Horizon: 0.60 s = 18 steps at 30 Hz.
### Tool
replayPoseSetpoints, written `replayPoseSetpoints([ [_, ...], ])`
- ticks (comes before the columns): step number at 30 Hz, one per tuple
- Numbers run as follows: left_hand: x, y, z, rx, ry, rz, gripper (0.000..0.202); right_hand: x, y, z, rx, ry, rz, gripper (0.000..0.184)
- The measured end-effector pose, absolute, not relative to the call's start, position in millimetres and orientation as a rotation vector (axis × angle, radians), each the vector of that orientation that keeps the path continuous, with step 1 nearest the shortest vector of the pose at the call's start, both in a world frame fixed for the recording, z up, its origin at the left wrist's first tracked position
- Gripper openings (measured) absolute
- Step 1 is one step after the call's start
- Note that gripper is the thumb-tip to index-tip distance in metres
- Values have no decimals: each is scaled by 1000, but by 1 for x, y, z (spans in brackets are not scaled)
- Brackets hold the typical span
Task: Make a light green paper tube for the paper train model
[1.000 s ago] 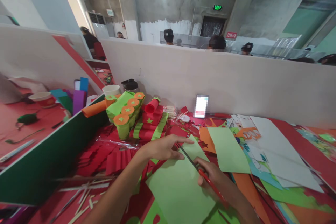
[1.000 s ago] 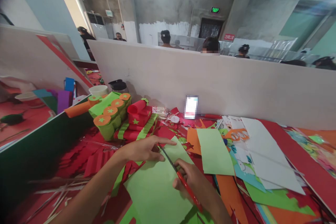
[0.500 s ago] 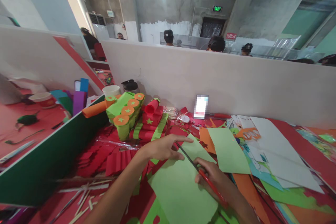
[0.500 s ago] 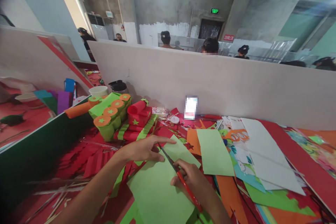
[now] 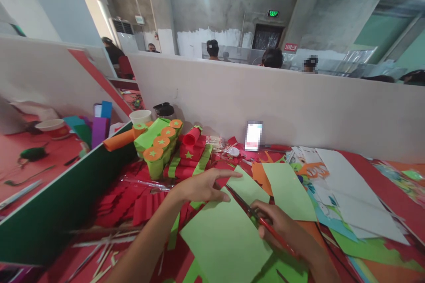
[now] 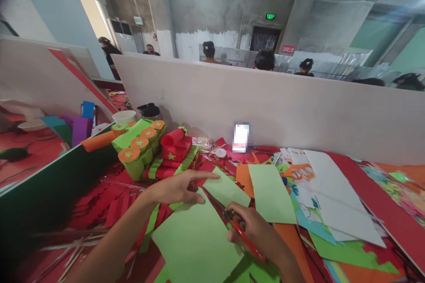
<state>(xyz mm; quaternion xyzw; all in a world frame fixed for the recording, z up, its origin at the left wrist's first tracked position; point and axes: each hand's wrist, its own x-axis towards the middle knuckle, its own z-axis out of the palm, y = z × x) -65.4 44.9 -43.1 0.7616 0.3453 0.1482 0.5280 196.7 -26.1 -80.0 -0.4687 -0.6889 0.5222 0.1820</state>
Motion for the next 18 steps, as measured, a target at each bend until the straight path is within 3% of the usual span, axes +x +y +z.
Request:
replayPoseSetpoints([
  [4, -72, 46, -40, 1833, 863, 416, 64, 234, -34, -66, -1347, -1907, 1527, 15],
  [7, -74, 45, -38, 1842, 852, 452, 58, 265, -36, -64, -1285, -1834, 1426, 33],
  [13, -72, 40, -38, 1733, 642, 501, 53, 302, -11, -79, -1682, -1663, 626, 52],
  [18, -65, 41, -47, 1778, 658, 354, 56, 331, 11, -113, -2070, -1737, 45, 42],
])
